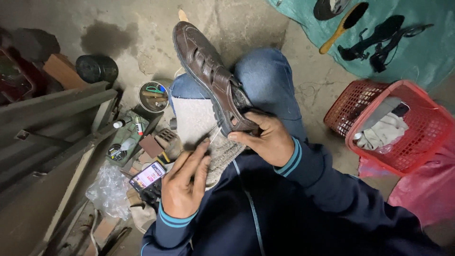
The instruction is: A person is hand-stitching the sole of a leather sandal using a needle and thread in a workshop.
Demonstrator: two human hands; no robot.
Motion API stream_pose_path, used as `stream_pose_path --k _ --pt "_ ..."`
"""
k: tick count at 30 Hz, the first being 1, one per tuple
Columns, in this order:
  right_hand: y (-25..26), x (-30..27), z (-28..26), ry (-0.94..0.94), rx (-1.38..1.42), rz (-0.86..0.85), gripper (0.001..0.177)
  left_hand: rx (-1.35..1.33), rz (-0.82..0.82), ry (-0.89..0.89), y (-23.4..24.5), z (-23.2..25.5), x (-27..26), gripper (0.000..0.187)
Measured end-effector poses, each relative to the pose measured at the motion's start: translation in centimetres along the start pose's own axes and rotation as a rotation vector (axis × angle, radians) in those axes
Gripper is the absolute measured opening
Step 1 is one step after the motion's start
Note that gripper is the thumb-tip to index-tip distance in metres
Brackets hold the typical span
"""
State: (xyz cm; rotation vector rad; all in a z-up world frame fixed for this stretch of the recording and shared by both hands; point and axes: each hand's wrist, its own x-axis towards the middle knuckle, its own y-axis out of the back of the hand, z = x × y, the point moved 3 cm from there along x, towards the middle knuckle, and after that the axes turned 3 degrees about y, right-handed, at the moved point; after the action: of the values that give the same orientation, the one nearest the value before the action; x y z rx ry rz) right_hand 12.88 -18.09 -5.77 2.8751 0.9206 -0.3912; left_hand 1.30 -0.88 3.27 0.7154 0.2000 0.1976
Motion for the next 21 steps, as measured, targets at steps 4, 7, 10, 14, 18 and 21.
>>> stream_pose_path --k 4,7,10,14,18,21 --pt "0.2 0.1 -0.6 0.005 0.004 -0.012 0.016 0.039 0.011 -0.040 -0.3 -0.4 0.1 0.031" --pt "0.4 0.2 -0.9 0.062 -0.051 -0.022 0.019 0.101 0.003 -0.050 -0.3 -0.7 0.0 0.034" --pt "0.5 0.1 -0.7 0.109 -0.042 -0.024 0.020 0.121 -0.010 -0.065 -0.5 -1.2 -0.1 0.036" --pt "0.5 0.1 -0.7 0.099 -0.019 -0.038 0.018 0.134 -0.007 -0.078 -0.5 -1.1 0.0 0.035" --pt "0.5 0.1 -0.7 0.078 0.000 -0.035 0.017 0.194 0.001 -0.080 -0.3 -0.8 0.2 0.035" --pt "0.5 0.0 -0.8 0.072 -0.031 -0.046 0.015 0.245 0.014 -0.115 -0.2 -0.6 0.2 0.034"
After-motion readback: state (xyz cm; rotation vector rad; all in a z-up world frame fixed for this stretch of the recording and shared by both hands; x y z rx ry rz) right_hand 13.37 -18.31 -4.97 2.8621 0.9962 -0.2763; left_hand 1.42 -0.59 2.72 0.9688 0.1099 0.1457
